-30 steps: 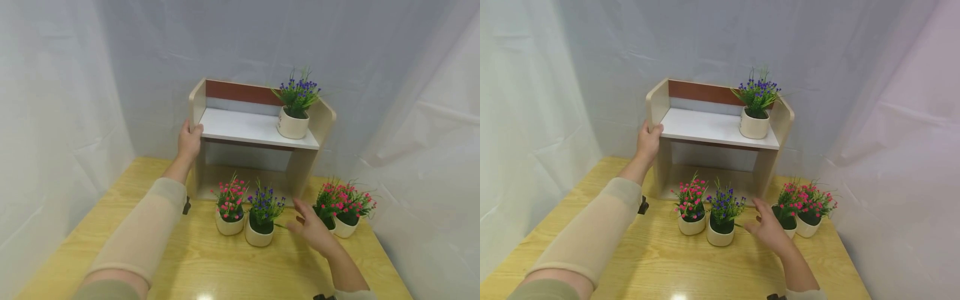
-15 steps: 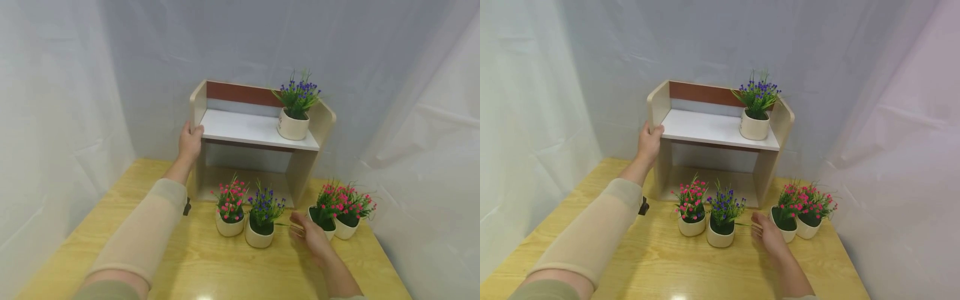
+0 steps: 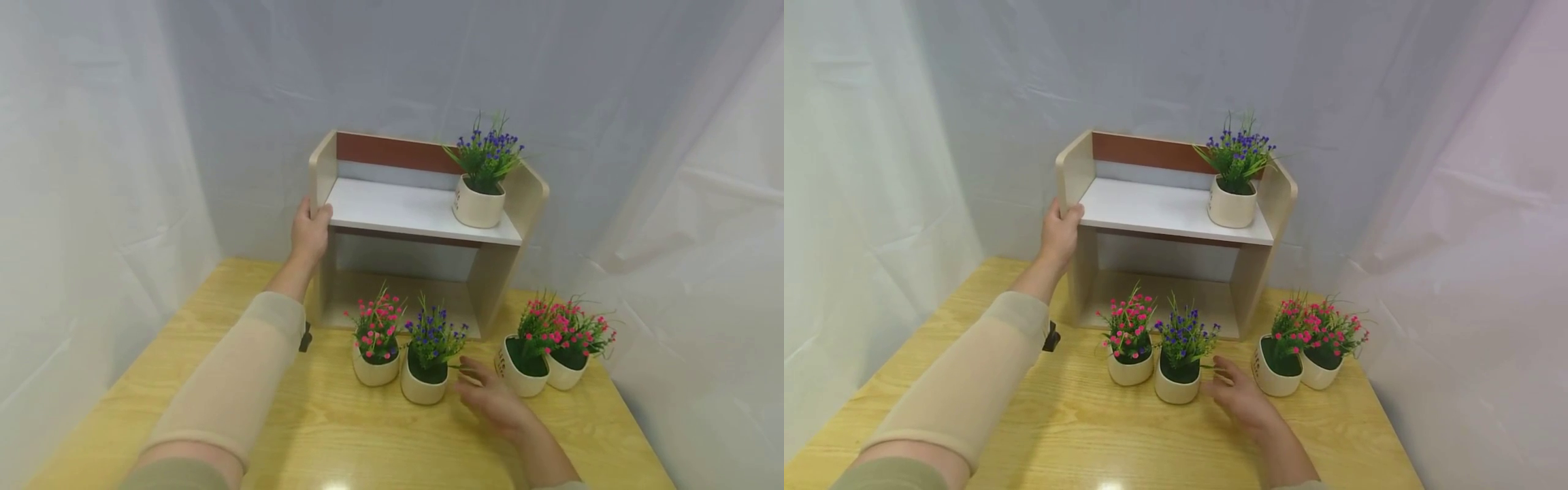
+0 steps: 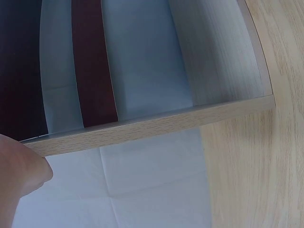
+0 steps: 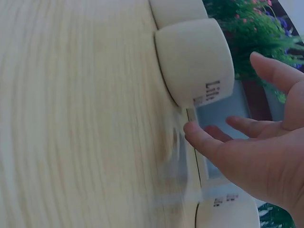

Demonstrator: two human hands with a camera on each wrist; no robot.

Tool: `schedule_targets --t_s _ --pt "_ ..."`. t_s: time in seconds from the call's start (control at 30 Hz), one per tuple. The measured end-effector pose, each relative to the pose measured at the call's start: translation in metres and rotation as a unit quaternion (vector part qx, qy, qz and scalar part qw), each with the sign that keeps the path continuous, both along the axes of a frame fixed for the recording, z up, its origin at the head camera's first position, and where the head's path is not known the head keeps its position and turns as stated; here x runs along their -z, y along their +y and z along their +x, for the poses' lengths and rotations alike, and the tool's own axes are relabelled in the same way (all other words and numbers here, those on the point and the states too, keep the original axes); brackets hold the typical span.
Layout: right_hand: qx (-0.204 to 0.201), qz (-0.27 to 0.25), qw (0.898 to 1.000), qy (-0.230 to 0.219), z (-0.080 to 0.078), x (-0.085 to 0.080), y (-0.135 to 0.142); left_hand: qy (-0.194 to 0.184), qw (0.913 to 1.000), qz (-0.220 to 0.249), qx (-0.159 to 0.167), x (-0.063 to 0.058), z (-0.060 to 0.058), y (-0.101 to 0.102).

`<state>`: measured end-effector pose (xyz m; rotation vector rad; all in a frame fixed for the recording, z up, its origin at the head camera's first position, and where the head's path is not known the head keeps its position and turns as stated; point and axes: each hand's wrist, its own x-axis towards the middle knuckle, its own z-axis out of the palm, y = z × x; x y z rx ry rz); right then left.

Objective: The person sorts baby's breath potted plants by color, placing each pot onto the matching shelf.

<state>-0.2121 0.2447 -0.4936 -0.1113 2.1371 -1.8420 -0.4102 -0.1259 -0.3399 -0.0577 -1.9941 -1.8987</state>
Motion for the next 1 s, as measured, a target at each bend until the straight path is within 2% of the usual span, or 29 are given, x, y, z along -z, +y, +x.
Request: schedule_targets --t_s 0.2,0.4,0.63,1.0 --pt "0.046 0.055 0.997 0.01 -0.003 -0.001 -0.022 0.002 1.0 0.003 0.002 -0.001 0.0 0.0" --pt "0.088 0.133 0.985 0.06 -0.01 0.004 -0.048 0.004 0.9999 0.01 0.003 -0.001 -0.001 0.0" --pt "0.112 0.143 0.977 0.115 -0.014 0.015 -0.068 -0.003 1.0 0.003 0.003 0.002 0.001 0.0" --pt "0.14 0.182 0.965 0.127 -0.013 0.016 -0.077 -0.002 0.9999 0.01 0.006 0.001 -0.001 -0.001"
